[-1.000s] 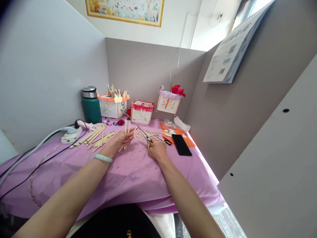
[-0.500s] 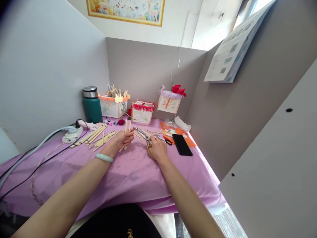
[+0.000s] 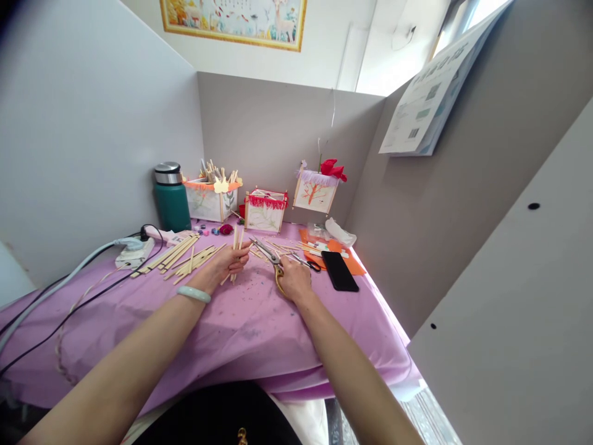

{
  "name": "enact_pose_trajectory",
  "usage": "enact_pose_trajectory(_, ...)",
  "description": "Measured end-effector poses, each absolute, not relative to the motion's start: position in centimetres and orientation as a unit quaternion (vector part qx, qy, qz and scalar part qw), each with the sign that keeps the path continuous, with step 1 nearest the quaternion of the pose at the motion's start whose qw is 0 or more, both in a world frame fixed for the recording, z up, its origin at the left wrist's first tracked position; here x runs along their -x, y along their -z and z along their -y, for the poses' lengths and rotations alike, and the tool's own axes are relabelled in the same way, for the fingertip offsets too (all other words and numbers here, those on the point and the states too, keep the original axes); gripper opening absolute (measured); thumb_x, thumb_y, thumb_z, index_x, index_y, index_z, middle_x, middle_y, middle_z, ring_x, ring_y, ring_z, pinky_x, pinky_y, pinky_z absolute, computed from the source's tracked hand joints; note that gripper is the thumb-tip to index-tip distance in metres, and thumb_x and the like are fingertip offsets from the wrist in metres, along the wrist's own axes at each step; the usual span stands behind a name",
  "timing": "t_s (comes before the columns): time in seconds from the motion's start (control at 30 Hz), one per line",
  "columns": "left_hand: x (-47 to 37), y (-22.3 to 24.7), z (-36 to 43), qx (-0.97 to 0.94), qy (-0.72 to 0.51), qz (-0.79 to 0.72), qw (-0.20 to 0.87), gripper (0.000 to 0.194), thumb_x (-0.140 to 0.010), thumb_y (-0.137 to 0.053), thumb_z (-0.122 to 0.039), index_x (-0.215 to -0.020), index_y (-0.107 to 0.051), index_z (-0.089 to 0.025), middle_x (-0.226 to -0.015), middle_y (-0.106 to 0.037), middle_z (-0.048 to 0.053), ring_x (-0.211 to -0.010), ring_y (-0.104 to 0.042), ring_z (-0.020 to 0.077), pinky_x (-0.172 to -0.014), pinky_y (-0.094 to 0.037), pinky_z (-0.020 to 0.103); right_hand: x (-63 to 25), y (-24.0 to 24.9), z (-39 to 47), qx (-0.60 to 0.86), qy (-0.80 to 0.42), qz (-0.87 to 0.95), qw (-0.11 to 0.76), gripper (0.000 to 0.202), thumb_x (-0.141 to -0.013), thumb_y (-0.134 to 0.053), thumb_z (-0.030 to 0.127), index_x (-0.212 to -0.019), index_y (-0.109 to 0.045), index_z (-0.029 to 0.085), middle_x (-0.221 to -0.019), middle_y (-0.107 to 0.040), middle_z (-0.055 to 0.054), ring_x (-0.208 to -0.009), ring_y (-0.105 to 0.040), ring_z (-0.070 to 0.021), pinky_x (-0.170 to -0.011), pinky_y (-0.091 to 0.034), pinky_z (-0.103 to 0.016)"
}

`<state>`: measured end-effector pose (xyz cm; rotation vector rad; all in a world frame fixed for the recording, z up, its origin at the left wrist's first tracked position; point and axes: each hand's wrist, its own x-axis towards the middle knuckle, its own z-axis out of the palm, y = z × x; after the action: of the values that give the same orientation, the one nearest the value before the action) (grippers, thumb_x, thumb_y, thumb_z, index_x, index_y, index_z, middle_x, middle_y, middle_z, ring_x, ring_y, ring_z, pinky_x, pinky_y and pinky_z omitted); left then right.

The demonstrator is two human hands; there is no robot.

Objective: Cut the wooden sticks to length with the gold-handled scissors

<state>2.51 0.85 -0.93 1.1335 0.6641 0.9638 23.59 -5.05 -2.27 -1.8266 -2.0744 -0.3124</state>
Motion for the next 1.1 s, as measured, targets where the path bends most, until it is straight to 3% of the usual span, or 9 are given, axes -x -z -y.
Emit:
enact_pose_trajectory(0.67, -2.55, 0.57, -0.75, -0.49, -0.42, -0.334, 0.687, 0.019, -0.086, -0.054, -0.017, -0.105, -0.05, -0.019, -0.052, -0.04, -0.01, -0.028, -0.018, 0.0033, -0.03, -0.013, 0.015, -23.78, 2.4, 4.87, 0.644, 0.118, 0.735, 0.174, 0.033, -0.096, -0.04, 0.04, -0.111, -0.065, 0.024, -0.096, -0.073, -0.007, -0.086, -0.066, -0.0222, -0.076, -0.041, -0.03)
enact_pose_trajectory(1.1, -2.54, 0.66, -0.58, -0.502, -0.424, -0.314, 0.686, 0.024, -0.083, -0.06, -0.018, -0.105, -0.05, -0.018, -0.052, -0.044, -0.009, -0.029, -0.02, 0.003, -0.03, -0.014, 0.014, -23.8, 2.39, 5.15, 0.641, 0.116, 0.736, 0.184, 0.033, -0.096, -0.04, 0.039, -0.12, -0.059, 0.024, -0.106, -0.071, -0.007, -0.094, -0.065, -0.0211, -0.077, -0.041, -0.028)
